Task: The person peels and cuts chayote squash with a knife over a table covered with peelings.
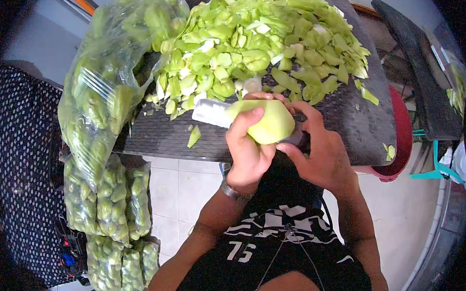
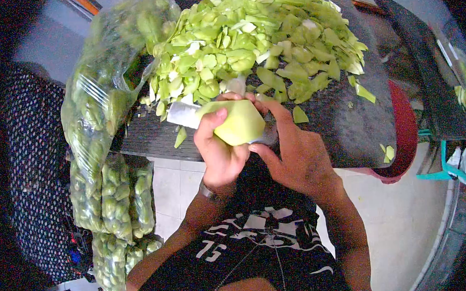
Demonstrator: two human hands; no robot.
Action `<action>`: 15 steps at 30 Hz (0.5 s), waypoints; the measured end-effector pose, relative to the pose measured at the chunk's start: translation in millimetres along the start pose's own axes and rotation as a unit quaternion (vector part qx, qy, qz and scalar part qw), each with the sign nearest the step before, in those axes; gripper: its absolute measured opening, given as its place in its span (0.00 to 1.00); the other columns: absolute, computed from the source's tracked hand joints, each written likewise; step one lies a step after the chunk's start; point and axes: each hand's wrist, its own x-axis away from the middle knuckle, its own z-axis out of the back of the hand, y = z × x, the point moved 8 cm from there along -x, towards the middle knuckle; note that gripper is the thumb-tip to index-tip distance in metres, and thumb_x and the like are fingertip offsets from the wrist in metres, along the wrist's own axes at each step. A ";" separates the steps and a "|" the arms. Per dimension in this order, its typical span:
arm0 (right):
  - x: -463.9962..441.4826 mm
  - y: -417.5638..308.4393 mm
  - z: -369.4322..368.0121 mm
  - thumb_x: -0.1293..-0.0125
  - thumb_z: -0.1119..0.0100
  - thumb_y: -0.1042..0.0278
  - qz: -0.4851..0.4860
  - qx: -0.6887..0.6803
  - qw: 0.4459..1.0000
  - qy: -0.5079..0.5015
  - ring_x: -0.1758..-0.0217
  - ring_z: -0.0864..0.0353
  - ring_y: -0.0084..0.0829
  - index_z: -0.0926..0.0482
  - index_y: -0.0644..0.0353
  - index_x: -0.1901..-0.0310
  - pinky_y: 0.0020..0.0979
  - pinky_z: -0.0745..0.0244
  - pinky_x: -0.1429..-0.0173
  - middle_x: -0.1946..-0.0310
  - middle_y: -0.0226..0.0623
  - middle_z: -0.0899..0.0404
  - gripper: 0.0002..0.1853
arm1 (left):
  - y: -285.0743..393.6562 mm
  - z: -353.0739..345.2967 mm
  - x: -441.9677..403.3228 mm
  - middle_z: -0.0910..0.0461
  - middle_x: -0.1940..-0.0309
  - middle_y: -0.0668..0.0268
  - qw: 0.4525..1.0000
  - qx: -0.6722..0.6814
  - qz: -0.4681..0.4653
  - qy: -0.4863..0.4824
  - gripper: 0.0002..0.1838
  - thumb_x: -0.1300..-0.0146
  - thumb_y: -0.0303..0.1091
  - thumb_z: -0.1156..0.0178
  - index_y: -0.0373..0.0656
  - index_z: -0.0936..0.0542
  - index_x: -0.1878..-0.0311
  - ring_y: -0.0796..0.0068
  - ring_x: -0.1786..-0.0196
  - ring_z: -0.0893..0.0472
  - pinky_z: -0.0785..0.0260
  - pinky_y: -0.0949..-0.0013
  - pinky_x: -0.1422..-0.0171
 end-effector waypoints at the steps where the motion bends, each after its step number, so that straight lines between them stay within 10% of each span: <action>1: -1.0 -2.7 -1.2 0.39 0.25 0.64 -0.006 0.004 1.000 0.010 0.64 0.13 0.51 0.38 0.61 0.28 0.45 0.19 0.57 0.61 0.52 0.16 0.42 | 0.3 0.5 -3.5 0.19 0.48 0.48 1.000 -0.001 -0.003 0.008 0.22 0.40 0.42 0.40 0.37 0.23 0.47 0.52 0.48 0.17 0.21 0.54 0.42; 5: -3.7 -2.5 -4.4 0.34 0.31 0.62 0.004 0.001 1.000 0.003 0.49 0.14 0.58 0.40 0.58 0.27 0.50 0.16 0.49 0.38 0.52 0.21 0.39 | 2.4 1.3 -10.5 0.18 0.50 0.49 1.000 0.009 -0.002 0.014 0.21 0.40 0.41 0.41 0.35 0.22 0.48 0.55 0.48 0.17 0.22 0.57 0.42; 11: -8.1 -9.0 -6.8 0.33 0.32 0.63 0.086 -0.019 0.995 0.043 0.41 0.17 0.58 0.41 0.59 0.23 0.49 0.18 0.41 0.32 0.57 0.26 0.40 | 4.8 6.7 -7.0 0.18 0.46 0.52 0.997 -0.010 0.029 0.065 0.21 0.34 0.35 0.36 0.35 0.24 0.42 0.59 0.45 0.17 0.23 0.57 0.38; 15: -12.3 -4.2 -6.5 0.29 0.35 0.64 0.001 -0.066 0.998 -0.021 0.36 0.19 0.58 0.44 0.59 0.20 0.45 0.21 0.36 0.32 0.59 0.26 0.40 | 7.5 -6.4 7.4 0.20 0.41 0.55 0.984 -0.098 -0.145 0.022 0.29 0.39 0.26 0.29 0.34 0.29 0.36 0.65 0.43 0.18 0.24 0.60 0.36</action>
